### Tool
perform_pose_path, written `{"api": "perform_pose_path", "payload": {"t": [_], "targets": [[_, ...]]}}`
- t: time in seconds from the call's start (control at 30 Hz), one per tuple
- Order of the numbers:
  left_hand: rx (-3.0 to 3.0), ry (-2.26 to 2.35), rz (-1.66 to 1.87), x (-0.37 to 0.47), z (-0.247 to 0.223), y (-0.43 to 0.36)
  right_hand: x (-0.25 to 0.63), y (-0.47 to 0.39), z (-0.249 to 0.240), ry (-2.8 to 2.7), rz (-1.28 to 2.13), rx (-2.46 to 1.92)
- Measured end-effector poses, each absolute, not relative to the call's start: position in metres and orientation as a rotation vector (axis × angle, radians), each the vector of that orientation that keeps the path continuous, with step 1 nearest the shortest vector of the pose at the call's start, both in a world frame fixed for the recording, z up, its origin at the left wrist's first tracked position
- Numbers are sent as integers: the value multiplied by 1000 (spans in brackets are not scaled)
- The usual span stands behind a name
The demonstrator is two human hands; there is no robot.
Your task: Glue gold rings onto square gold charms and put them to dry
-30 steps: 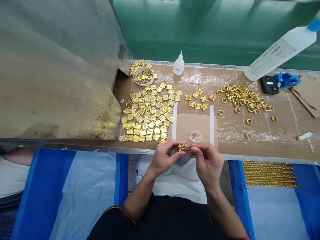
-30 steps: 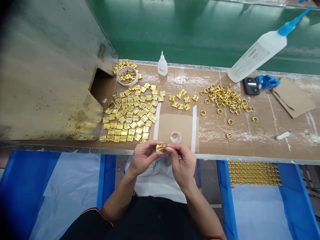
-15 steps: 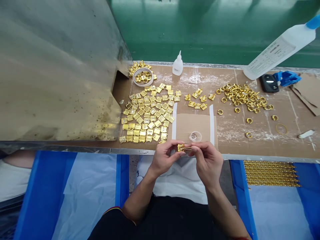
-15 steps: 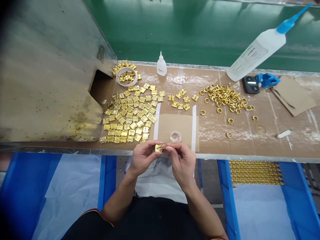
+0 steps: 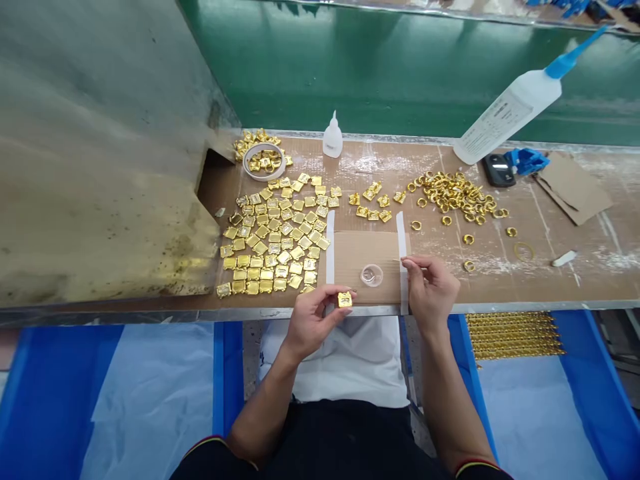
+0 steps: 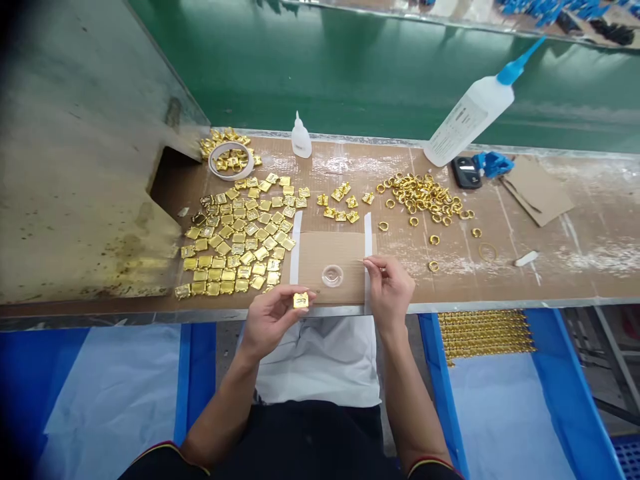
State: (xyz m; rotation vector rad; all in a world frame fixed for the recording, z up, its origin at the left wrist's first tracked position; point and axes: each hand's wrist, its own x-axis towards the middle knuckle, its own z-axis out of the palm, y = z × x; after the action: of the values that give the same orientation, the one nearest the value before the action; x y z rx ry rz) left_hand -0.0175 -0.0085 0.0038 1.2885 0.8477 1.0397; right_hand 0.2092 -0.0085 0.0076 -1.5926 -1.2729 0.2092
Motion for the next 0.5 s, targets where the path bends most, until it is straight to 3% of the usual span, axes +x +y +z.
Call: {"api": "perform_pose_path", "payload": {"t": [0.5], "targets": [[1313,856,1044,-17,4,-9,206,-35,2,-1643,20,-1468]]}}
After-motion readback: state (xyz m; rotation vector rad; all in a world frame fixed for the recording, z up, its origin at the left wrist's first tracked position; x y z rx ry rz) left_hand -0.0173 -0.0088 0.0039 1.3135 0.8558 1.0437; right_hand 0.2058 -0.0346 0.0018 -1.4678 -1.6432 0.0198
